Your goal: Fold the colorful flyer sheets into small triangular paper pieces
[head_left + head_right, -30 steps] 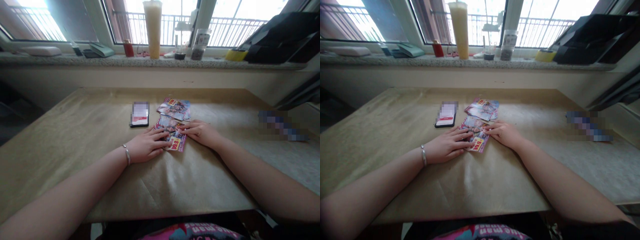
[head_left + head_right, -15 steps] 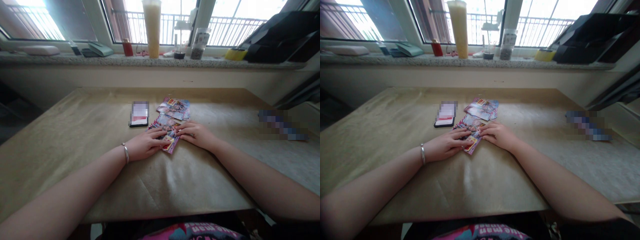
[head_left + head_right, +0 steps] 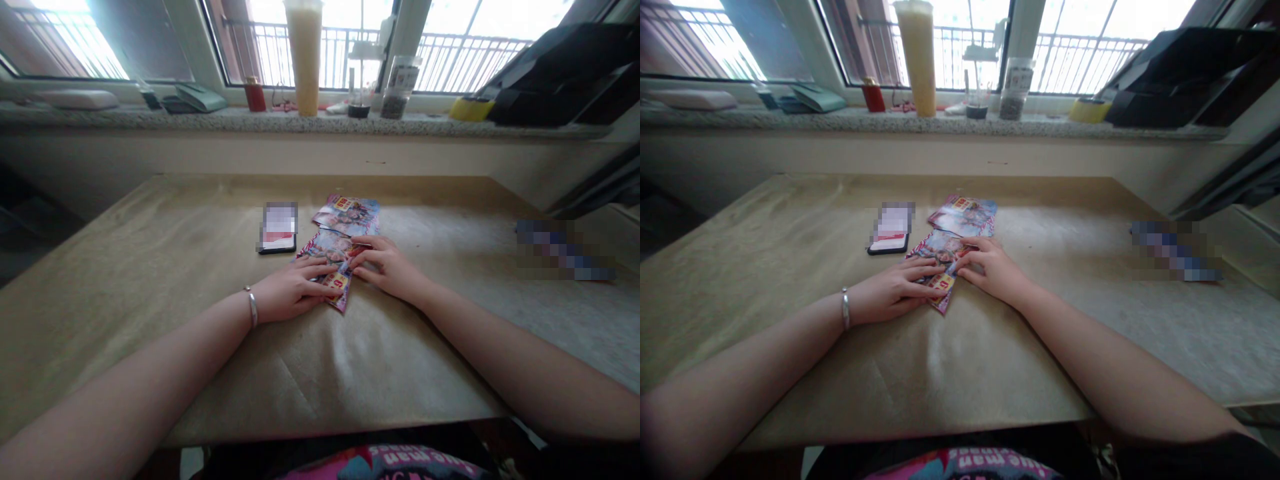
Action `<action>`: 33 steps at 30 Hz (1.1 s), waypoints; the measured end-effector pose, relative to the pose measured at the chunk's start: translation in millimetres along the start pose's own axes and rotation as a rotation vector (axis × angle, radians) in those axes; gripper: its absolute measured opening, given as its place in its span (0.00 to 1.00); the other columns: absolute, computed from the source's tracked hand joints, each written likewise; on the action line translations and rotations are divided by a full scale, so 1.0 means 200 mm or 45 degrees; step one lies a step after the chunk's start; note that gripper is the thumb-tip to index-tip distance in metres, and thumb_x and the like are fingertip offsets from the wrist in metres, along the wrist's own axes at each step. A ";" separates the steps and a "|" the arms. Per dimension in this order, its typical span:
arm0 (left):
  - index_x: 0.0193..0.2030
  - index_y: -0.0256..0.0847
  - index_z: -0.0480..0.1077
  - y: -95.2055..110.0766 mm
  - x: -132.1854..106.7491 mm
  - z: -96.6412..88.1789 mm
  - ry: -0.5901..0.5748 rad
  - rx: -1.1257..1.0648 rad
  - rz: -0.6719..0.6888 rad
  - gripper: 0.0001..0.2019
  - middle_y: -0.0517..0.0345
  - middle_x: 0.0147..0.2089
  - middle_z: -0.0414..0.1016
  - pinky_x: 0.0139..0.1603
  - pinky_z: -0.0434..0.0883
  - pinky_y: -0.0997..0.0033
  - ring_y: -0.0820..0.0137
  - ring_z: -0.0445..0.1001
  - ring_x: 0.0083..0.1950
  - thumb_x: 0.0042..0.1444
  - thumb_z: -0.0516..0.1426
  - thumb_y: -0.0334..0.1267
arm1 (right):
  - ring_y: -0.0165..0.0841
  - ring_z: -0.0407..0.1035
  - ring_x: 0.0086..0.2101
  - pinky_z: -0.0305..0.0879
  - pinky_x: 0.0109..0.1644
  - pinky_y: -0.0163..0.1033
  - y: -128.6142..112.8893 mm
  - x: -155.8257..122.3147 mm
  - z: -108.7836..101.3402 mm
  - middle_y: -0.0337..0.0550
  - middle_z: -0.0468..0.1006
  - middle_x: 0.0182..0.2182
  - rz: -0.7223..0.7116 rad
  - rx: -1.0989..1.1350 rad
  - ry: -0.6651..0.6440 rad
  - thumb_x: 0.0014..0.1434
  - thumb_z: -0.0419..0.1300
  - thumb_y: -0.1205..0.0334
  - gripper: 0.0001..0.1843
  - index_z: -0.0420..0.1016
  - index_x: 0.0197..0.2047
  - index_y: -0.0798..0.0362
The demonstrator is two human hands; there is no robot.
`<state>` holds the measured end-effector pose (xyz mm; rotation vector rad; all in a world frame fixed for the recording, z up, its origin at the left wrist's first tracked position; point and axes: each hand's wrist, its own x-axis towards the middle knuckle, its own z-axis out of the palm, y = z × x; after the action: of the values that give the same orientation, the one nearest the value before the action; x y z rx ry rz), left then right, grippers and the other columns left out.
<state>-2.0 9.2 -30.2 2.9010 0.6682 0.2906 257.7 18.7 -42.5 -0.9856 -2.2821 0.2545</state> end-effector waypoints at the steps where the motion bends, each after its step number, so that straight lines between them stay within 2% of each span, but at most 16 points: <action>1: 0.58 0.57 0.67 0.00 0.00 0.00 0.002 -0.002 0.006 0.18 0.58 0.66 0.59 0.66 0.57 0.47 0.59 0.55 0.68 0.64 0.50 0.38 | 0.41 0.64 0.55 0.60 0.59 0.53 0.01 0.00 0.00 0.50 0.70 0.53 0.025 0.026 0.004 0.57 0.61 0.61 0.05 0.78 0.37 0.50; 7: 0.57 0.57 0.68 0.00 0.00 0.00 0.005 0.003 0.016 0.18 0.58 0.66 0.61 0.65 0.59 0.48 0.59 0.57 0.67 0.63 0.50 0.36 | 0.42 0.62 0.55 0.58 0.60 0.55 0.03 -0.01 0.02 0.49 0.68 0.54 0.152 0.039 0.084 0.56 0.62 0.59 0.05 0.79 0.34 0.49; 12: 0.57 0.56 0.68 0.00 0.01 0.00 0.027 0.014 0.028 0.18 0.57 0.65 0.61 0.64 0.60 0.49 0.59 0.57 0.67 0.63 0.50 0.36 | 0.40 0.67 0.50 0.62 0.57 0.51 0.04 0.00 0.03 0.49 0.71 0.47 0.253 0.042 0.183 0.54 0.64 0.57 0.06 0.78 0.34 0.50; 15: 0.58 0.56 0.67 0.00 0.01 0.01 0.025 0.016 0.031 0.18 0.56 0.66 0.61 0.64 0.60 0.50 0.59 0.57 0.67 0.63 0.49 0.36 | 0.38 0.69 0.43 0.67 0.50 0.47 0.04 0.01 0.02 0.49 0.73 0.41 0.308 0.074 0.215 0.54 0.64 0.57 0.07 0.79 0.33 0.51; 18: 0.58 0.57 0.67 0.00 0.01 0.01 0.029 0.017 0.033 0.18 0.58 0.65 0.61 0.64 0.60 0.50 0.59 0.58 0.66 0.63 0.50 0.36 | 0.35 0.70 0.35 0.69 0.40 0.42 0.03 0.02 0.00 0.46 0.76 0.34 0.373 0.137 0.128 0.55 0.62 0.56 0.09 0.80 0.35 0.51; 20: 0.58 0.57 0.67 0.00 0.00 0.01 0.028 0.017 0.027 0.18 0.58 0.65 0.62 0.64 0.60 0.50 0.59 0.58 0.66 0.63 0.50 0.36 | 0.34 0.70 0.32 0.68 0.36 0.40 0.03 0.02 0.00 0.43 0.77 0.31 0.419 0.171 0.065 0.56 0.61 0.56 0.09 0.79 0.37 0.50; 25: 0.59 0.56 0.66 0.01 0.01 0.00 -0.001 0.001 0.016 0.18 0.58 0.65 0.62 0.65 0.60 0.51 0.59 0.57 0.67 0.63 0.49 0.37 | 0.34 0.71 0.34 0.67 0.37 0.40 0.04 0.02 0.01 0.42 0.79 0.34 0.474 0.174 0.092 0.57 0.59 0.56 0.09 0.78 0.36 0.49; 33: 0.63 0.50 0.61 0.04 0.01 -0.01 -0.098 0.043 -0.009 0.21 0.55 0.68 0.56 0.66 0.57 0.50 0.55 0.53 0.68 0.63 0.50 0.44 | 0.31 0.70 0.26 0.67 0.33 0.39 0.04 0.02 0.01 0.40 0.80 0.30 0.590 0.331 0.223 0.55 0.60 0.53 0.10 0.76 0.33 0.51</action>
<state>3.7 2.8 -26.3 2.9236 0.6773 0.1672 258.6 28.1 -45.3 -1.3274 -1.7865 0.6156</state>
